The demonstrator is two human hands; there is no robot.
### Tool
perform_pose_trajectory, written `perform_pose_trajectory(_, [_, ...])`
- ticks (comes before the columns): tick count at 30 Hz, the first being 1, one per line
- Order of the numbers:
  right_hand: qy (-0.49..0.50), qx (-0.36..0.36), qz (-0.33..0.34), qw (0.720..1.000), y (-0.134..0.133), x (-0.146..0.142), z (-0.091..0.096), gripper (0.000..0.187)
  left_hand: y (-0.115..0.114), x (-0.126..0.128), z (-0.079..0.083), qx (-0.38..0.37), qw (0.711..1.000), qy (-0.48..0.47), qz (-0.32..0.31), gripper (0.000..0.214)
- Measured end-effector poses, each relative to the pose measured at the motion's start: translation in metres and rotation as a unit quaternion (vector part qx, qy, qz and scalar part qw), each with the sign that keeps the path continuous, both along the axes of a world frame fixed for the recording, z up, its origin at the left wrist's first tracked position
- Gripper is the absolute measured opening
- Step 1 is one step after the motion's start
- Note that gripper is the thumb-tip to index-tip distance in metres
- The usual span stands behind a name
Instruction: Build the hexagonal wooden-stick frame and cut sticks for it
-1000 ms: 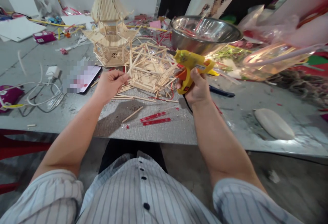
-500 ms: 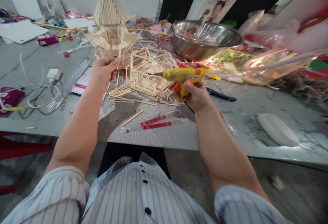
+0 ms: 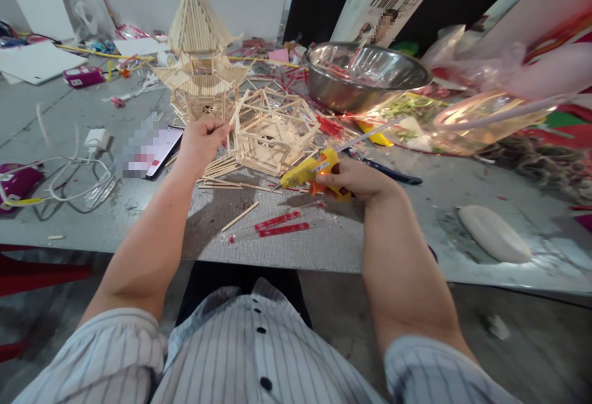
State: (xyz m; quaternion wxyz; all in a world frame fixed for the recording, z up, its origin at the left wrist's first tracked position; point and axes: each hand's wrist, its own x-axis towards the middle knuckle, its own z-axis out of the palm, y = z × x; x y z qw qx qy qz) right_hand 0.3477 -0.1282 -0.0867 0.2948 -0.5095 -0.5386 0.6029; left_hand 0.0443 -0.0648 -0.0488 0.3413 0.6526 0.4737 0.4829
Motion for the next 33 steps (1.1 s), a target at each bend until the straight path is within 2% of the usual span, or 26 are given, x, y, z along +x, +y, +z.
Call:
perform_pose_trajectory(3, [-0.049,-0.023,0.035,0.998,-0.002,-0.003,0.004,0.037,0.002,0.001,-0.005,0.025,1.0,0.012,0.005,0.021])
perform_pose_trajectory(6, [-0.085,-0.047,0.039,0.995,-0.006,-0.006,0.009,0.045,0.005,0.002,-0.01,0.047,0.998,0.039,0.008,0.023])
perform_pose_trajectory(14, [-0.116,-0.066,0.056,0.989,-0.007,-0.005,0.009,0.056,0.004,0.002,-0.011,0.053,0.998,0.04,0.013,0.021])
perform_pose_trajectory(17, [-0.118,-0.076,0.079,0.987,-0.007,-0.003,0.007,0.056,0.001,0.003,-0.011,0.051,0.998,0.03,0.006,0.016])
perform_pose_trajectory(25, [-0.108,-0.127,0.08,0.983,-0.008,-0.007,0.007,0.059,-0.002,0.008,-0.007,0.013,1.0,-0.012,0.0,0.014])
perform_pose_trajectory(33, [-0.095,-0.135,0.098,0.981,-0.008,-0.004,0.005,0.059,-0.002,0.007,-0.007,0.01,1.0,-0.009,-0.007,0.015])
